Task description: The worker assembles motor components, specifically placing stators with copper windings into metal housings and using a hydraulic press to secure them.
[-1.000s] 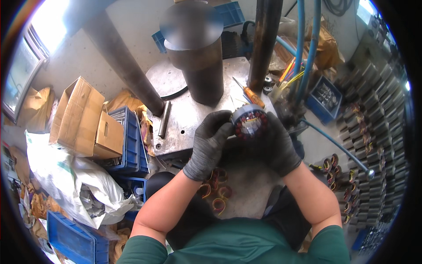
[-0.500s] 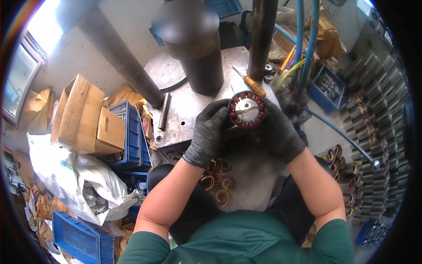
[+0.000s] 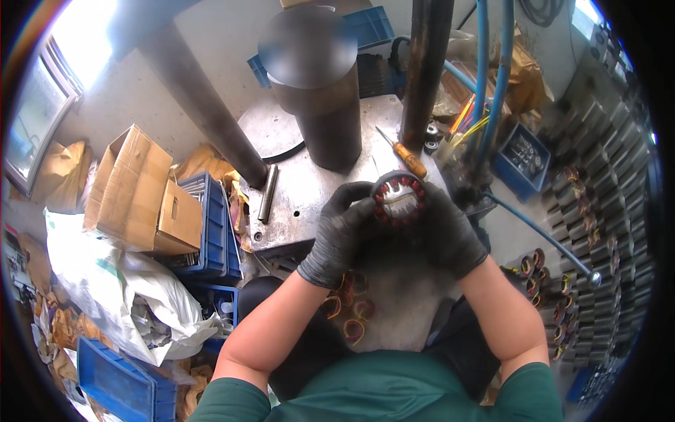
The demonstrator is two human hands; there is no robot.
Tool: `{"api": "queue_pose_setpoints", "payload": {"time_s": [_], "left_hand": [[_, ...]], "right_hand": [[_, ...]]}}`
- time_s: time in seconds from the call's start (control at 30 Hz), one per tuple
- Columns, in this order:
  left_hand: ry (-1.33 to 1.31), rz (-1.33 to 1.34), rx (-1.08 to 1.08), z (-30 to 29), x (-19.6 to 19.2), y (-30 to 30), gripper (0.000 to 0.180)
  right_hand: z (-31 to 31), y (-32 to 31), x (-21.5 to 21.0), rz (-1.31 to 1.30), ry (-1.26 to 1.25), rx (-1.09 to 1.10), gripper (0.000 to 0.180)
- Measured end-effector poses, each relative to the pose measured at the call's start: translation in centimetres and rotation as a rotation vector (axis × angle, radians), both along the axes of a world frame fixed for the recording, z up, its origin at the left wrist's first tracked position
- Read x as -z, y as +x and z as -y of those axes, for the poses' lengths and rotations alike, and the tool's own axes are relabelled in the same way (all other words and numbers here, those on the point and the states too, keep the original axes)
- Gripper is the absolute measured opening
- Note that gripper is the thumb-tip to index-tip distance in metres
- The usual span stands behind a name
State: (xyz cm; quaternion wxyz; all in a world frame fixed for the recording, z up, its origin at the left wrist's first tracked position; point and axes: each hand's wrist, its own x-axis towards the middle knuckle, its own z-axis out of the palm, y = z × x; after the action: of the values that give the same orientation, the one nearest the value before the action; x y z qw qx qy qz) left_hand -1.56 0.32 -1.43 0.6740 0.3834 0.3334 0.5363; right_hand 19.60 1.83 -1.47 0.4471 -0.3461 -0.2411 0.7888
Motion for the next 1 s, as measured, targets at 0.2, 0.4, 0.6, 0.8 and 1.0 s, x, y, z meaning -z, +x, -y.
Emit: {"api": "queue_pose_setpoints", "payload": {"time_s": [0.2, 0.4, 0.6, 0.8, 1.0], "left_hand": [[0.042, -0.014, -0.01, 0.7, -0.3, 0.8, 0.051], [1.16, -0.899, -0.342, 1.8, -0.9, 2.4, 0.047], [0.865, -0.64, -0.29, 3.5, -0.3, 2.7, 0.054], [0.192, -0.213, 0.032, 2.8, -1.1, 2.2, 0.067], [0.192, -0.093, 0.191, 1.4, 0.2, 3.0, 0.06]], "right_hand": [[0.1, 1.5, 0.9, 0.035, -0.039, -0.031, 0.056], [2.3, 0.0, -1.9, -0.467, -0.173, -0.066, 0.07], [3.2, 0.3, -3.5, -0.057, 0.171, 0.006, 0.074], [3.0, 1.8, -1.5, -0.209, 0.149, -0.11, 0.062], [3.4, 1.3, -0.6, -0.112, 0.166, -0.117, 0.07]]}}
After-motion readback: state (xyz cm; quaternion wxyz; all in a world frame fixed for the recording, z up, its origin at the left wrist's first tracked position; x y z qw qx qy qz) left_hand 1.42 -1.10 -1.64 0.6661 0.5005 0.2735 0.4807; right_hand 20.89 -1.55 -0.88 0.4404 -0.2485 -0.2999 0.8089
